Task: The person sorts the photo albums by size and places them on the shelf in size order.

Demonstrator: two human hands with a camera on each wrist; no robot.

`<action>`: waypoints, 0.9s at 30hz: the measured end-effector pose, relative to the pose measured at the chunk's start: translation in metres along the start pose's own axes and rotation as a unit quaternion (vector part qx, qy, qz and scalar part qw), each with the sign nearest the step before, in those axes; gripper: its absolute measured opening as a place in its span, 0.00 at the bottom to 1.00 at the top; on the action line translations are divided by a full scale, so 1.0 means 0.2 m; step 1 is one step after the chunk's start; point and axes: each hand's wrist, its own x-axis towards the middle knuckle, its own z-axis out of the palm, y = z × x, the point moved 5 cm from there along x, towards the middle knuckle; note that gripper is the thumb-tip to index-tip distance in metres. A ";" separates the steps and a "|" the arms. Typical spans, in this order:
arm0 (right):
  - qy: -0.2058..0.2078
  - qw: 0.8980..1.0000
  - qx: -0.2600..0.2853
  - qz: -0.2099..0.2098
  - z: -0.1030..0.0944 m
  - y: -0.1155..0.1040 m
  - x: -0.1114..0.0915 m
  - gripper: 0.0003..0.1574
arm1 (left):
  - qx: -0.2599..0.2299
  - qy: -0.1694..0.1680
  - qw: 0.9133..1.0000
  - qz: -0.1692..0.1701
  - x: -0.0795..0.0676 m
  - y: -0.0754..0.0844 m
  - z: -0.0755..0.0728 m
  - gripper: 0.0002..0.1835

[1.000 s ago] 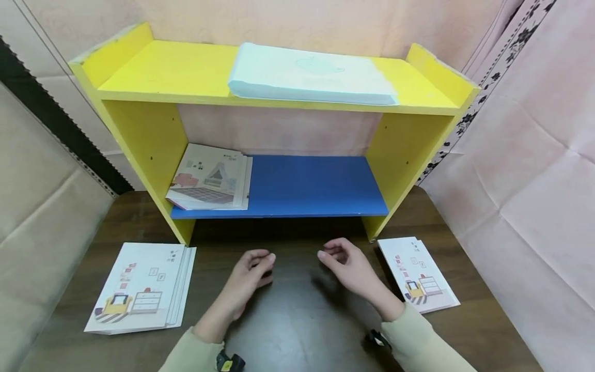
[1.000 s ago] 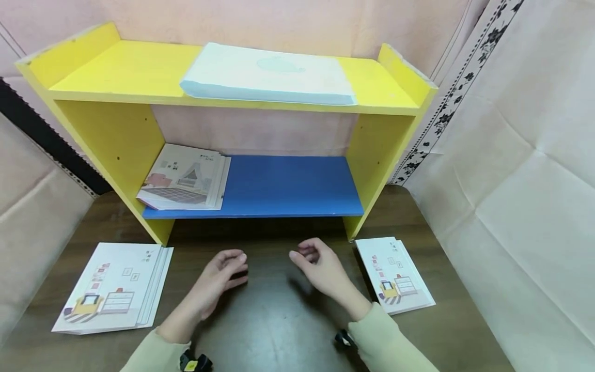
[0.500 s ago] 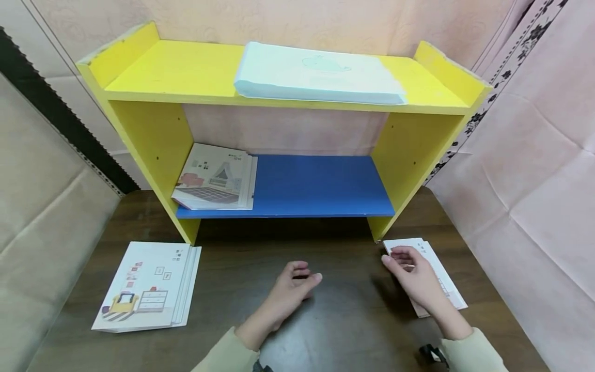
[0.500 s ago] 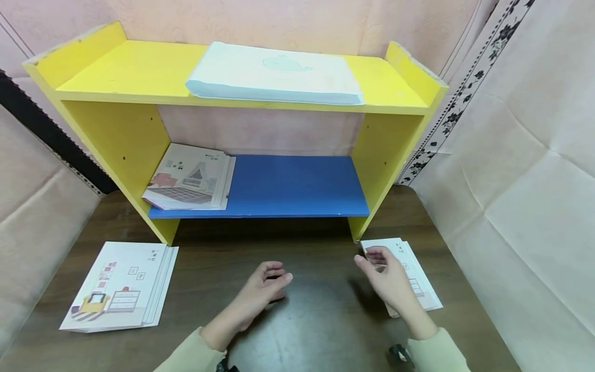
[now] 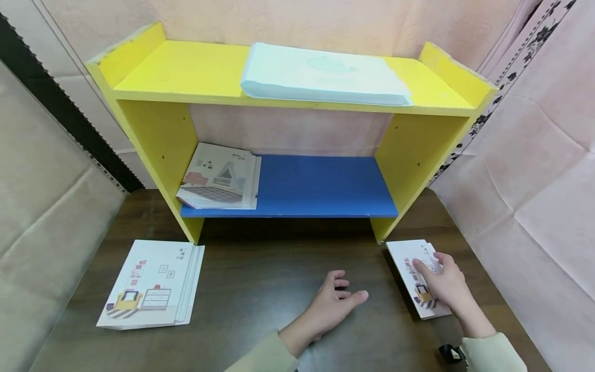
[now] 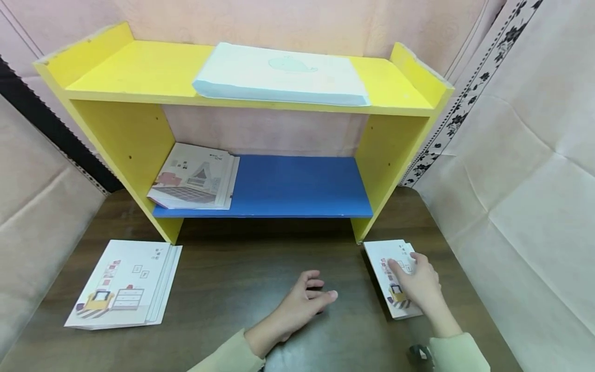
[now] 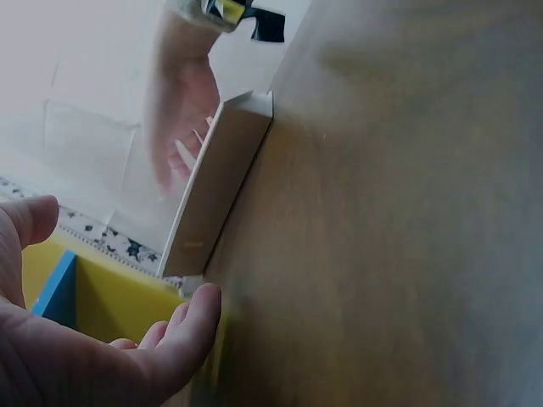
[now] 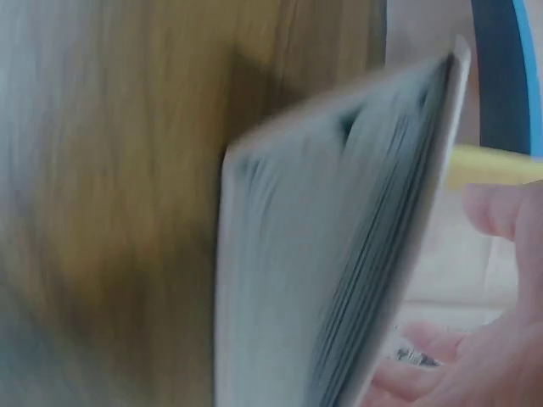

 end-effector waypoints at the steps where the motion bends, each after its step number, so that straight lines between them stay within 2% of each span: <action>1: -0.006 1.000 0.003 0.014 0.00 0.03 0.01 0.62 | -0.001 -0.001 1.000 -0.002 0.00 0.00 0.01 0.43; 3: -0.018 0.999 0.005 0.037 -0.01 0.06 0.02 0.63 | -0.004 -0.003 1.000 -0.006 -0.01 -0.01 0.03 0.43; 6: -0.032 0.998 0.005 0.050 -0.01 0.09 0.02 0.64 | -0.008 0.000 1.000 -0.008 -0.02 -0.03 0.04 0.42; 11: -0.045 0.998 -0.013 0.042 0.00 0.08 0.01 0.64 | -0.007 0.001 1.000 -0.014 -0.01 -0.03 0.06 0.42; 16: -0.048 0.998 -0.025 0.033 0.02 0.07 0.02 0.64 | -0.023 -0.010 0.999 -0.028 0.01 -0.03 0.12 0.45; 21: -0.040 0.998 -0.035 0.045 0.00 0.07 0.02 0.65 | -0.100 -0.027 0.993 -0.051 0.06 -0.04 0.23 0.45; 24: -0.041 0.997 -0.030 0.054 -0.01 0.09 0.03 0.68 | -0.162 -0.037 0.984 -0.063 0.09 -0.03 0.30 0.44; 27: -0.056 0.996 0.002 0.065 0.01 0.09 0.03 0.71 | -0.212 -0.045 0.974 -0.071 0.11 -0.03 0.37 0.43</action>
